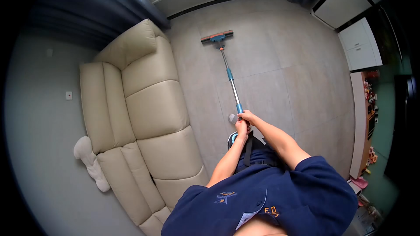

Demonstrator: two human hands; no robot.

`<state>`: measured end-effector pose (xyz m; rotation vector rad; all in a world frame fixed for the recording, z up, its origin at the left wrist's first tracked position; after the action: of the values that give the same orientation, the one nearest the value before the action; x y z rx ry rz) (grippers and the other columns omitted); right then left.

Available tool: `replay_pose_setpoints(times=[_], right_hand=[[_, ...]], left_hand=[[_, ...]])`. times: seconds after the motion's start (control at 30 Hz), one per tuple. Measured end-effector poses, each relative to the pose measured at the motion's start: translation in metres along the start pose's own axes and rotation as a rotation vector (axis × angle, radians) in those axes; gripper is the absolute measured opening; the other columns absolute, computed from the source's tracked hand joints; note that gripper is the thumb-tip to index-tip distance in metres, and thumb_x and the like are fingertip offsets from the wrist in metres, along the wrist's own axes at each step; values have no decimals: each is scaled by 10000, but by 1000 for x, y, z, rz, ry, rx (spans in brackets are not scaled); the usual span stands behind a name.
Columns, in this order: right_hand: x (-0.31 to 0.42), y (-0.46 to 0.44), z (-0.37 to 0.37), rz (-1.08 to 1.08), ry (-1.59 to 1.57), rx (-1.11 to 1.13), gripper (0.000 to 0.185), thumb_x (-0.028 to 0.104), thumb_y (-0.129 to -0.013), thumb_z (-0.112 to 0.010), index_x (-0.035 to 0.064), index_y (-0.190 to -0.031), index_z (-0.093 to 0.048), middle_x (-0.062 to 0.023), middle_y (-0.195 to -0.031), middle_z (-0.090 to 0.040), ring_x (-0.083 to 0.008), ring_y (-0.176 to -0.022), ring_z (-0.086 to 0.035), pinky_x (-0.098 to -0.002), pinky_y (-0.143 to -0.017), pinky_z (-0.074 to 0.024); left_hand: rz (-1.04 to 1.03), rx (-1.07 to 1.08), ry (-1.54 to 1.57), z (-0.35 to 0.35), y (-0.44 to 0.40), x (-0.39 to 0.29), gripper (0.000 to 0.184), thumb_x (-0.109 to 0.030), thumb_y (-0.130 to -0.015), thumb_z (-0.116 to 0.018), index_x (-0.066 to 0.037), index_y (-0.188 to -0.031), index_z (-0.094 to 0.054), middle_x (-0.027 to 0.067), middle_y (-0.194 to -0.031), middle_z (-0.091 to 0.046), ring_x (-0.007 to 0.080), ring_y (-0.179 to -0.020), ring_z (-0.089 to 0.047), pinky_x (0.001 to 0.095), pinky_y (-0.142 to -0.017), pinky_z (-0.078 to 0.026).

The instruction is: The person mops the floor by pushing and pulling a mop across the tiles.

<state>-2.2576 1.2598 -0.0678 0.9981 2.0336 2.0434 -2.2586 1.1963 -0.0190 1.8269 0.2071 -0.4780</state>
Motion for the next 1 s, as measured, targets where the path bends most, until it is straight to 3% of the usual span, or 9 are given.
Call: replay_pose_setpoints(times=[0.3, 0.57, 0.6, 0.77, 0.83, 0.87, 1.0], right_hand=[[-48, 23, 13, 260, -77, -66, 196, 171, -808, -577, -9, -874, -539, -76, -696, -570, -151, -586, -545, -297, -516, -461], [-146, 54, 7, 219, -121, 53, 172, 178, -795, -593, 10, -807, -562, -74, -700, -574, -153, -583, -549, -299, -525, -458], [-162, 59, 4, 208, -79, 98, 200, 219, -805, -599, 44, -882, -543, -56, -731, -576, -131, -585, -550, -279, -502, -461], [-248, 93, 1, 123, -70, 97, 186, 233, -806, -600, 75, -873, -529, -32, -697, -574, -110, -500, -525, -269, -433, -443], [-279, 131, -7, 115, -75, 169, 247, 253, -796, -609, 63, -934, -531, -45, -678, -559, -107, -481, -490, -261, -388, -411], [-294, 152, -9, 91, -63, 189, 190, 246, -802, -596, 102, -916, -547, -26, -659, -544, -99, -459, -457, -244, -383, -396], [-371, 153, -16, 145, -135, 156, 172, 227, -805, -584, 92, -907, -551, -29, -656, -546, -106, -455, -450, -249, -391, -394]], left_hand=[[29, 24, 22, 7, 14, 62, 318, -344, -862, -463, -164, -618, -370, -69, -457, -316, 42, -309, -291, 209, -271, -175], [-79, 103, -4, 37, 60, 141, 289, -317, -869, -457, -164, -640, -370, -81, -464, -313, 31, -324, -278, 204, -289, -150], [-71, 81, 0, 44, 71, 155, 284, -330, -869, -461, -161, -654, -381, -77, -475, -321, 30, -328, -279, 199, -287, -154], [-82, 47, -12, 76, 123, 223, 276, -351, -877, -460, -150, -693, -414, -64, -516, -350, 26, -338, -281, 182, -279, -174], [-70, 109, -22, 87, 146, 256, 270, -344, -888, -447, -144, -708, -431, -59, -533, -364, 22, -346, -289, 170, -279, -188], [-28, 104, -34, 98, 157, 277, 262, -328, -898, -432, -144, -711, -432, -60, -532, -365, 21, -350, -295, 168, -284, -193], [51, 102, -46, 125, 187, 335, 280, -363, -886, -437, -143, -712, -428, -51, -532, -374, 35, -354, -314, 175, -286, -207]])
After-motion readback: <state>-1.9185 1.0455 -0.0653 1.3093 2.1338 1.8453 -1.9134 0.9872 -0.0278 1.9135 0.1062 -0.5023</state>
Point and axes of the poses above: each hand's wrist, its own y-axis away from the middle knuckle, its own z-axis out of the back of the hand, x = y × z, the point moved 10 cm from there along -y, towards the middle knuckle
